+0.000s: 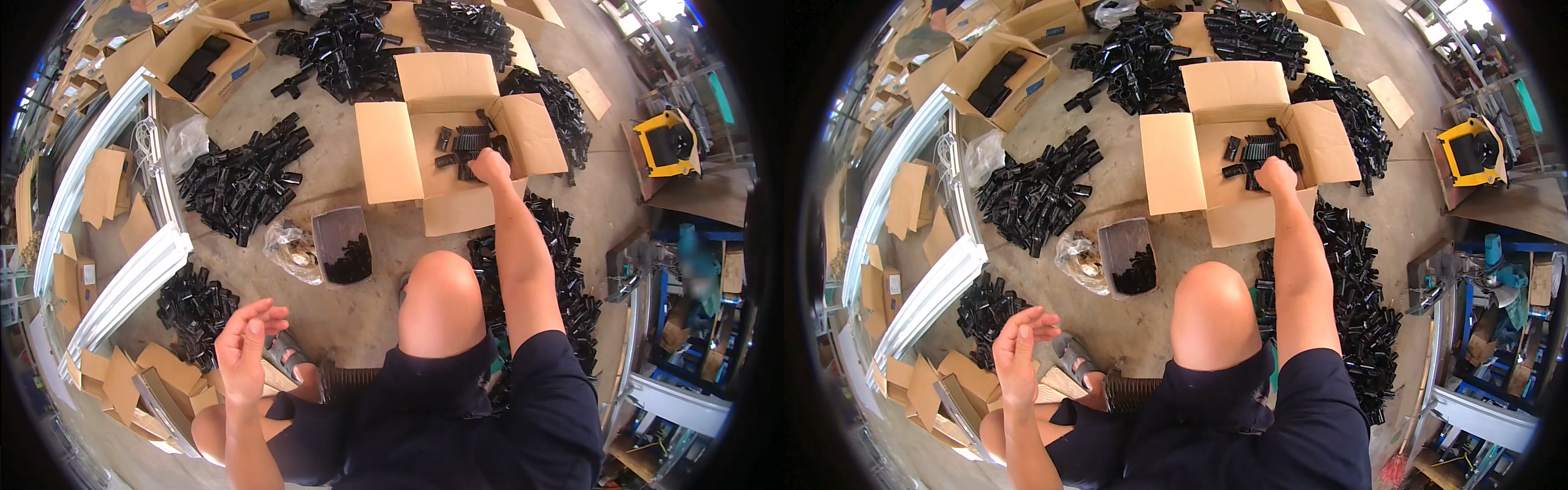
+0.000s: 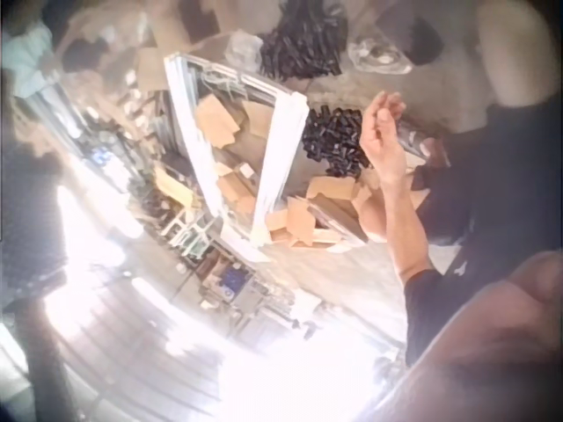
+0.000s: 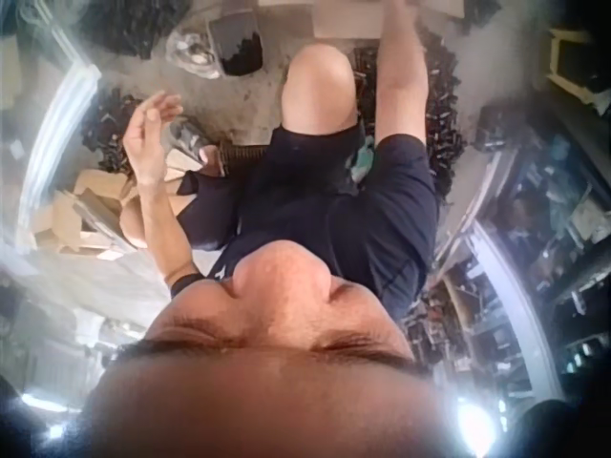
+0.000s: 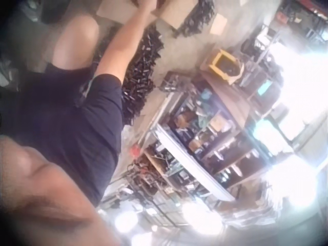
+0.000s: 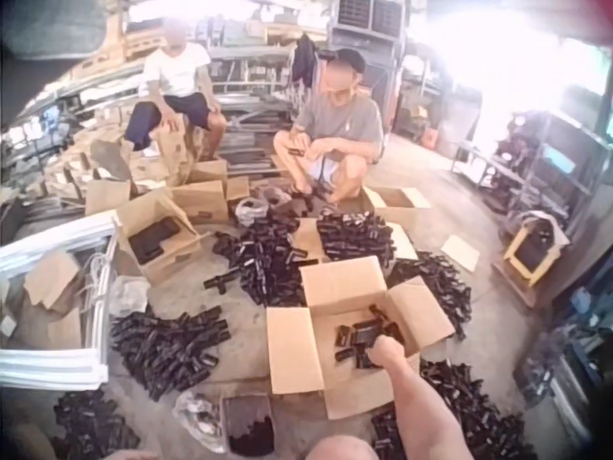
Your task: The person picks up black plastic components from a box, fits them together by hand, and places the assembled units into a separate small container.
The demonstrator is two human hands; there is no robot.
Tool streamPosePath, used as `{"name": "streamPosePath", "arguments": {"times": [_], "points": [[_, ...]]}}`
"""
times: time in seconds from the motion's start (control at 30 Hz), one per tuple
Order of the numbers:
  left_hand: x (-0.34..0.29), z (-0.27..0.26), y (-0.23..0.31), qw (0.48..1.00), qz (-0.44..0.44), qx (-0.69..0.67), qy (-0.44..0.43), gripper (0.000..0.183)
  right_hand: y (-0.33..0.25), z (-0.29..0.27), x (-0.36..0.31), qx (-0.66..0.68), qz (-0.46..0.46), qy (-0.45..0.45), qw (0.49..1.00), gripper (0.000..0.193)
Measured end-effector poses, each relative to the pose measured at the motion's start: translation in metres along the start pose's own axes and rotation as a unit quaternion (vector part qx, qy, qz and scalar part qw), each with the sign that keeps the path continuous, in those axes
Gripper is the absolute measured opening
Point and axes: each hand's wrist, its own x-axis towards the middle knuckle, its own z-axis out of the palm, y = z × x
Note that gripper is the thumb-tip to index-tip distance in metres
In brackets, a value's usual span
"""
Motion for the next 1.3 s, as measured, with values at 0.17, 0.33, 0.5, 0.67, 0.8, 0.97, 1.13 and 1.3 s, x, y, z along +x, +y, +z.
{"name": "streamPosePath", "arguments": {"times": [0.17,0.33,0.5,0.67,0.8,0.97,1.13,1.3], "points": [[0.014,0.007,-0.009,0.999,-0.029,-0.003,-0.015,0.036,-0.01,0.04,0.004,-0.032,-0.016,0.067,0.997,0.032],[0.018,0.017,-0.006,0.998,-0.027,0.043,-0.021,0.038,-0.027,0.051,0.0,-0.038,-0.007,0.043,0.998,0.028],[0.017,0.022,-0.007,0.998,-0.035,0.028,-0.035,0.038,-0.017,0.044,0.0,0.037,0.039,0.063,0.997,0.03],[0.012,0.027,-0.005,0.998,-0.018,0.009,-0.064,0.032,-0.018,0.01,-0.027,0.282,-0.057,-0.002,0.958,0.029],[0.011,0.03,-0.009,0.997,-0.01,0.028,-0.073,0.036,-0.06,-0.039,-0.087,0.513,-0.177,-0.12,0.831,0.023],[0.028,0.065,0.005,0.996,0.021,-0.055,-0.069,0.041,-0.127,-0.129,-0.21,0.498,-0.289,-0.204,0.792,0.018],[0.047,0.109,0.019,0.977,0.053,-0.205,0.007,0.035,-0.163,-0.159,-0.29,0.38,-0.438,-0.102,0.808,0.022],[0.053,0.113,0.01,0.96,0.034,-0.278,0.01,0.025,-0.157,-0.159,-0.306,0.488,-0.386,-0.284,0.729,0.034]]}}
